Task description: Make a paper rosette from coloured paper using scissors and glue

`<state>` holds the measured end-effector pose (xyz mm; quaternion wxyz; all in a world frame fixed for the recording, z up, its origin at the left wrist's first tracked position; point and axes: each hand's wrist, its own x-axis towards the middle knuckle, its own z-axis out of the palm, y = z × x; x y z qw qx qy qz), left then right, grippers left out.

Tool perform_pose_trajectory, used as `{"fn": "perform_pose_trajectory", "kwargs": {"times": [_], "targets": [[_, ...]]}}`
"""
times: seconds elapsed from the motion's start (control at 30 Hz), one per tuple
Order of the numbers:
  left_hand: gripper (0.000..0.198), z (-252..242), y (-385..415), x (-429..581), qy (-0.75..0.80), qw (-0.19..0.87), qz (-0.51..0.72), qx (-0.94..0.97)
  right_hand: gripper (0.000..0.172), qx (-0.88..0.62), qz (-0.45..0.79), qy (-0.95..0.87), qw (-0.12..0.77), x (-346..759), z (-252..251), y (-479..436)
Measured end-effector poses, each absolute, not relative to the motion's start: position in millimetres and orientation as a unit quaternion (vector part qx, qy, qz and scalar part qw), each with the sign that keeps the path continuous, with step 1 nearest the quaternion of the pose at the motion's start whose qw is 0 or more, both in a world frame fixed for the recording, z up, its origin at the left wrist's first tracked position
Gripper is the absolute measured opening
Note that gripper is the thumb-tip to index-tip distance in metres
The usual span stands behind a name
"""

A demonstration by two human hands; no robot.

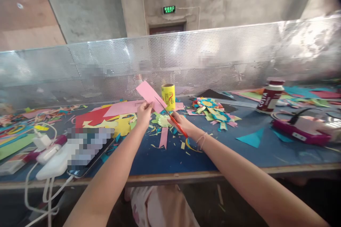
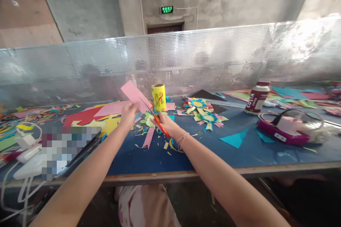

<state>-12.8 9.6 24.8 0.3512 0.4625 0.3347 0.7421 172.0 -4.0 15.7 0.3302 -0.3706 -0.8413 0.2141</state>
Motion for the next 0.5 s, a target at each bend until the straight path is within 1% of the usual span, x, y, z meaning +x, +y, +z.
{"fn": "perform_pose_trajectory", "kwargs": {"times": [0.1, 0.27, 0.5], "targets": [[0.031, 25.1, 8.3, -11.1, 0.339, 0.328, 0.738, 0.482, 0.036, -0.370, 0.222, -0.838, 0.335, 172.3, 15.5, -3.3], [0.028, 24.5, 6.9, -10.9, 0.377, 0.250, 0.716, 0.532, 0.033, -0.363, 0.225, -0.837, 0.343, 171.5, 15.7, -4.0], [0.027, 24.9, 6.6, -10.6, 0.373, 0.247, 0.712, 0.541, 0.033, -0.361, 0.233, -0.829, 0.359, 169.5, 14.6, -6.3]]}}
